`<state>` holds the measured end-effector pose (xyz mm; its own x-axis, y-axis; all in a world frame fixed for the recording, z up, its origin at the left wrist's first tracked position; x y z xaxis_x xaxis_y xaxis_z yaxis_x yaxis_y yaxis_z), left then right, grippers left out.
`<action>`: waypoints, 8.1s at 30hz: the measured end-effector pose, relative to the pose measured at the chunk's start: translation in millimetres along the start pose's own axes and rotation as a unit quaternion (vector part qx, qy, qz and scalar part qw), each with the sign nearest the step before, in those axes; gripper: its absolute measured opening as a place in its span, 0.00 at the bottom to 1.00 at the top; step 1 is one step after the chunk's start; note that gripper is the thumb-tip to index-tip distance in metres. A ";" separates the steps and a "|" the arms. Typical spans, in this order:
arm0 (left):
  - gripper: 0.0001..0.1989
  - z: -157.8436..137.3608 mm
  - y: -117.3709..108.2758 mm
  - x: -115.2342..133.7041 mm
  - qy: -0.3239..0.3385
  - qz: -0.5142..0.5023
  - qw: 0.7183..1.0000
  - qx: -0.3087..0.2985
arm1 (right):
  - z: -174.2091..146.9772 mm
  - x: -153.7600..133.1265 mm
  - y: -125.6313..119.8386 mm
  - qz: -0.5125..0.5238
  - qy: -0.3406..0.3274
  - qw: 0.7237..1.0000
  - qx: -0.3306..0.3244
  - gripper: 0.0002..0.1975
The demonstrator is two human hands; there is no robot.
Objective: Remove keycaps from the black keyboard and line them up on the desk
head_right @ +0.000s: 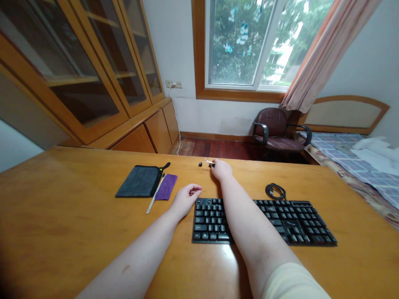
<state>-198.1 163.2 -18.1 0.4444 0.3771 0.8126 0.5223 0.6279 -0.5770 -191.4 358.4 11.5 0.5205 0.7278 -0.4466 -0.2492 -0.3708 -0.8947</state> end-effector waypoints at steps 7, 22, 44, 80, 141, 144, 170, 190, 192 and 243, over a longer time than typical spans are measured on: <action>0.09 0.8 0.3 -1.7 0.003 0.011 1.000 -0.002 | 1.3 -10.8 5.1 -0.012 -0.031 0.999 -0.012 0.17; 0.08 0.3 1.4 -0.7 0.006 0.008 1.000 0.000 | 0.0 -17.4 6.8 -0.028 -0.049 0.998 -0.003 0.20; 0.08 2.1 3.9 -3.6 0.011 0.029 1.000 -0.004 | 4.5 -15.2 11.0 0.018 -0.050 0.998 0.017 0.17; 0.22 -19.1 8.7 33.7 0.152 0.210 0.960 -0.109 | -117.2 12.2 -16.2 0.441 -0.140 0.886 -0.025 0.05; 0.18 -20.4 3.6 41.6 0.096 -0.028 0.993 -0.063 | -126.1 -8.0 -22.7 0.435 -0.217 0.873 -0.044 0.08; 0.20 -20.9 3.1 42.5 0.105 -0.011 0.993 -0.060 | -125.1 -5.2 -19.9 0.453 -0.193 0.869 -0.051 0.09; 0.07 -25.5 -1.8 50.9 0.232 0.060 0.971 -0.011 | -130.1 -13.9 -23.0 0.406 -0.242 0.879 -0.059 0.08; 0.18 -14.7 6.6 24.0 -0.022 -0.205 0.977 -0.050 | -141.8 -20.2 -22.2 0.252 -0.370 0.893 -0.044 0.14; 0.17 -14.9 8.0 24.7 -0.025 -0.215 0.975 -0.059 | -140.7 -19.3 -21.4 0.241 -0.359 0.901 -0.039 0.13; 0.28 100.7 5.7 19.9 0.093 0.345 0.930 0.082 | 21.6 2.8 8.3 0.095 -0.062 0.993 0.026 0.10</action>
<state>-259.5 242.8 3.0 0.7583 0.6147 0.2168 -0.0456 0.3818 -0.9231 -209.6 369.9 2.6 0.3562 0.7146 -0.6020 -0.3769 -0.4796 -0.7924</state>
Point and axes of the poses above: each hand's wrist, its own z-axis towards the middle knuckle, its own y-axis out of the palm, x = y × z, the point moved 6 cm from there along z, towards the middle knuckle, and after that the axes turned 14 degrees about z, right-handed, at the moved point
